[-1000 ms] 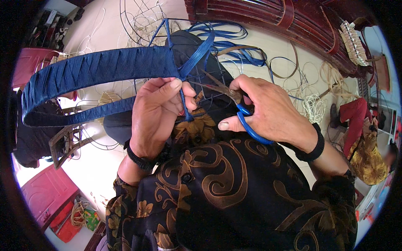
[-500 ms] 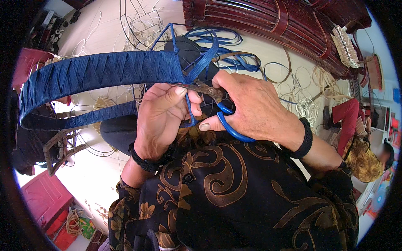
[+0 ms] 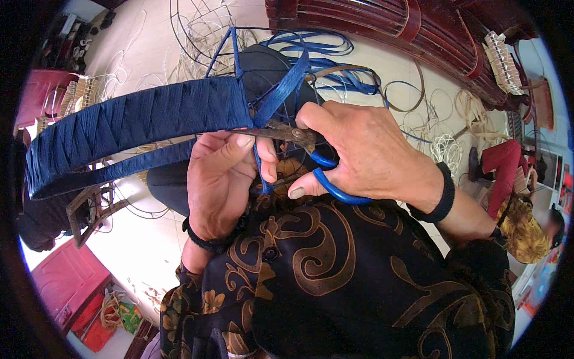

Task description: The person weaves blue fabric strips through a wire basket frame and uses scissors to trim excess material.

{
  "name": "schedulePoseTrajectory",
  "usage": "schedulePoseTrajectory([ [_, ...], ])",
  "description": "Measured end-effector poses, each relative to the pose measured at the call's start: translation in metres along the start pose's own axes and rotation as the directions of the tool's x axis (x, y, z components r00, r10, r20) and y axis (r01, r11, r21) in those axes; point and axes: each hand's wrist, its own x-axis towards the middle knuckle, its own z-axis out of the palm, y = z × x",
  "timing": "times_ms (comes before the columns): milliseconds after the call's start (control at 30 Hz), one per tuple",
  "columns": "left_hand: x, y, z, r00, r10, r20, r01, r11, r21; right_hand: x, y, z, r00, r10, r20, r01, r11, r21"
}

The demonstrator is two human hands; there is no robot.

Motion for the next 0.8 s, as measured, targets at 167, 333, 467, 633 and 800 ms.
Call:
schedulePoseTrajectory([
  [167,-0.005,0.004,0.001,0.998,0.04,-0.04,-0.038,0.999,0.038,0.002,0.005,-0.006,0.999,0.017,0.05,-0.019,1.0,0.024],
  [333,-0.018,0.023,0.008,0.984,0.076,-0.161,-0.068,0.996,0.053,0.01,0.004,-0.011,0.999,-0.036,-0.02,0.035,0.997,-0.071],
  [467,-0.022,0.031,0.013,0.976,0.127,-0.179,-0.11,0.989,0.102,0.02,-0.007,-0.02,0.994,-0.08,-0.069,0.072,0.99,-0.122],
  [633,-0.019,0.031,0.015,0.975,0.145,-0.166,-0.121,0.982,0.145,0.023,-0.022,-0.016,0.997,0.031,-0.07,-0.038,0.995,-0.094],
  [800,-0.016,0.026,0.014,0.973,0.156,-0.168,-0.137,0.983,0.119,0.018,-0.034,-0.022,0.985,0.171,0.015,-0.171,0.985,-0.022],
])
